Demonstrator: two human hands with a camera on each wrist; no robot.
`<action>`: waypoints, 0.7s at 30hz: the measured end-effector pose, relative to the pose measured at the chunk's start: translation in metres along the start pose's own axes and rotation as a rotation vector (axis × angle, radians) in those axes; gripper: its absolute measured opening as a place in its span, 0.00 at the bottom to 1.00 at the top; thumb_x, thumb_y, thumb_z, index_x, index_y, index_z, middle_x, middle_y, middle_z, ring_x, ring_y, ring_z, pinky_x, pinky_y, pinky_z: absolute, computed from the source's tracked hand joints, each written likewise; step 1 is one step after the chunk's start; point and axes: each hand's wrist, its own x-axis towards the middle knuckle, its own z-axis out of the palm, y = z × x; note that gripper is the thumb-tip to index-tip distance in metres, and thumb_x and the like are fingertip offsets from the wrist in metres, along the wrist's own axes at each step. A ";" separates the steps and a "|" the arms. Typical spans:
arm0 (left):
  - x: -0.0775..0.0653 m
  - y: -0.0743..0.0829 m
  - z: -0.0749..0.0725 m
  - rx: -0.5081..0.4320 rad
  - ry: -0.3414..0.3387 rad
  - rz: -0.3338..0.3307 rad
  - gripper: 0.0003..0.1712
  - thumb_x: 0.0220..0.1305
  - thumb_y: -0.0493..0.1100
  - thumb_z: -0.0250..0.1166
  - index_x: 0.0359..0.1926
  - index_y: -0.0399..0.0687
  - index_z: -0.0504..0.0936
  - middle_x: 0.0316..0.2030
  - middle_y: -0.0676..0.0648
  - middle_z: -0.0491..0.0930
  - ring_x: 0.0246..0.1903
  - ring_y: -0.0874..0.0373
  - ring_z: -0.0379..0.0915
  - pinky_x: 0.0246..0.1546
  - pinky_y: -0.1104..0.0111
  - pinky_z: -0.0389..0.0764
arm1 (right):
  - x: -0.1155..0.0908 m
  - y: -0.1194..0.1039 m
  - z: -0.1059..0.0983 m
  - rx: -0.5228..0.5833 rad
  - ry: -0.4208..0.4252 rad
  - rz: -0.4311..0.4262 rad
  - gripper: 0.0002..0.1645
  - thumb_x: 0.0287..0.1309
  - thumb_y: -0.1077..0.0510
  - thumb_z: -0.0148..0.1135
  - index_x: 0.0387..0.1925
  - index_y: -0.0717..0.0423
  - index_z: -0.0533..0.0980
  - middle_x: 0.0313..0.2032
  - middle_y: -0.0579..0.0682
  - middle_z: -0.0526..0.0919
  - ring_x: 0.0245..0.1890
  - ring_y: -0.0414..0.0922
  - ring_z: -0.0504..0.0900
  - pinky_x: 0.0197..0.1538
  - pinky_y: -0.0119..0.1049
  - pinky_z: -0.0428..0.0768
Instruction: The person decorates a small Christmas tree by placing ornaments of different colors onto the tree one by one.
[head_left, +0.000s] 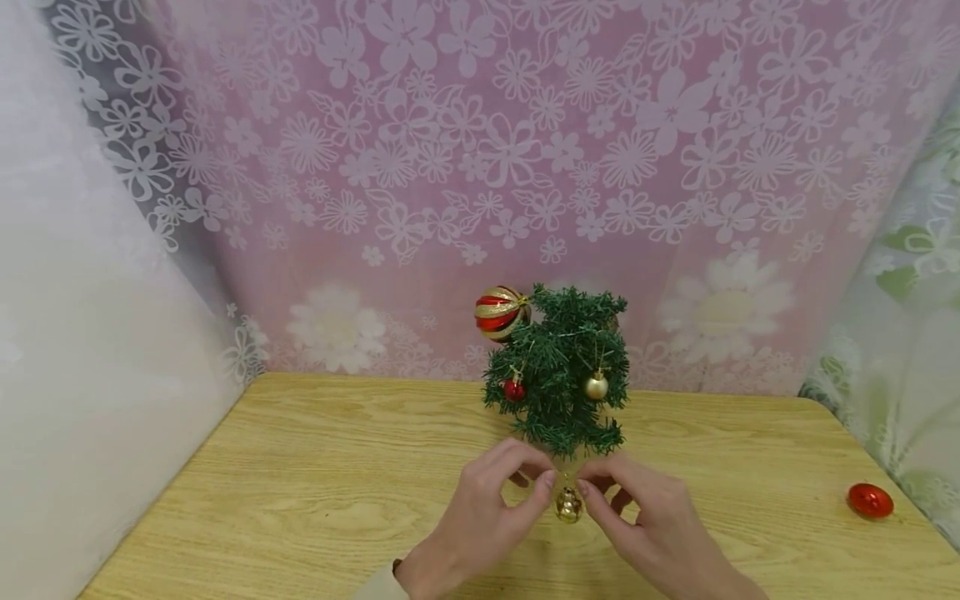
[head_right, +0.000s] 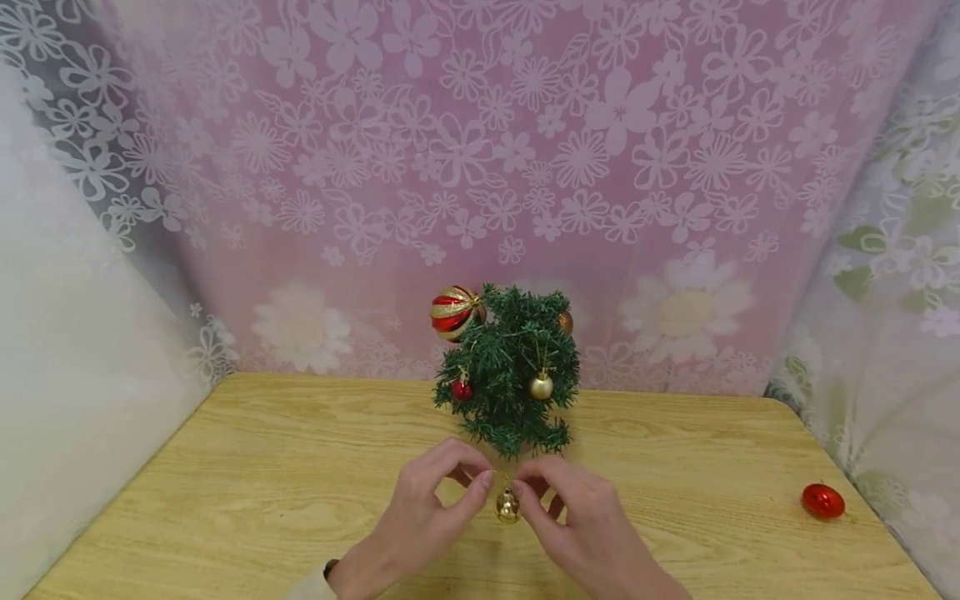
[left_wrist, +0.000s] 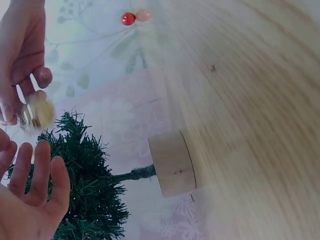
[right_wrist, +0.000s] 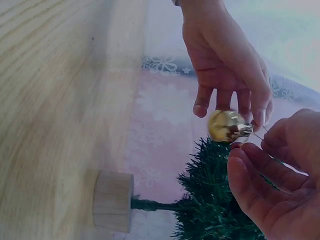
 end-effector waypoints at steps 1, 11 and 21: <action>0.000 0.000 0.000 -0.035 -0.007 -0.042 0.04 0.74 0.40 0.62 0.43 0.53 0.82 0.38 0.55 0.83 0.37 0.68 0.82 0.38 0.77 0.83 | 0.000 -0.001 0.001 -0.002 -0.004 0.022 0.24 0.50 0.77 0.71 0.41 0.47 0.81 0.32 0.38 0.85 0.31 0.28 0.82 0.29 0.18 0.77; 0.006 0.003 0.002 -0.237 -0.021 -0.407 0.06 0.76 0.46 0.61 0.44 0.53 0.83 0.36 0.51 0.86 0.28 0.69 0.84 0.32 0.71 0.85 | 0.004 -0.002 0.011 -0.018 0.028 0.186 0.15 0.59 0.69 0.70 0.39 0.44 0.82 0.27 0.34 0.85 0.27 0.27 0.81 0.24 0.22 0.76; 0.015 0.000 0.012 -0.211 0.017 -0.483 0.05 0.75 0.46 0.62 0.43 0.54 0.83 0.35 0.50 0.86 0.21 0.72 0.81 0.21 0.72 0.81 | 0.012 0.006 0.022 -0.059 0.080 0.362 0.03 0.66 0.61 0.67 0.35 0.51 0.83 0.22 0.34 0.83 0.22 0.26 0.77 0.22 0.28 0.76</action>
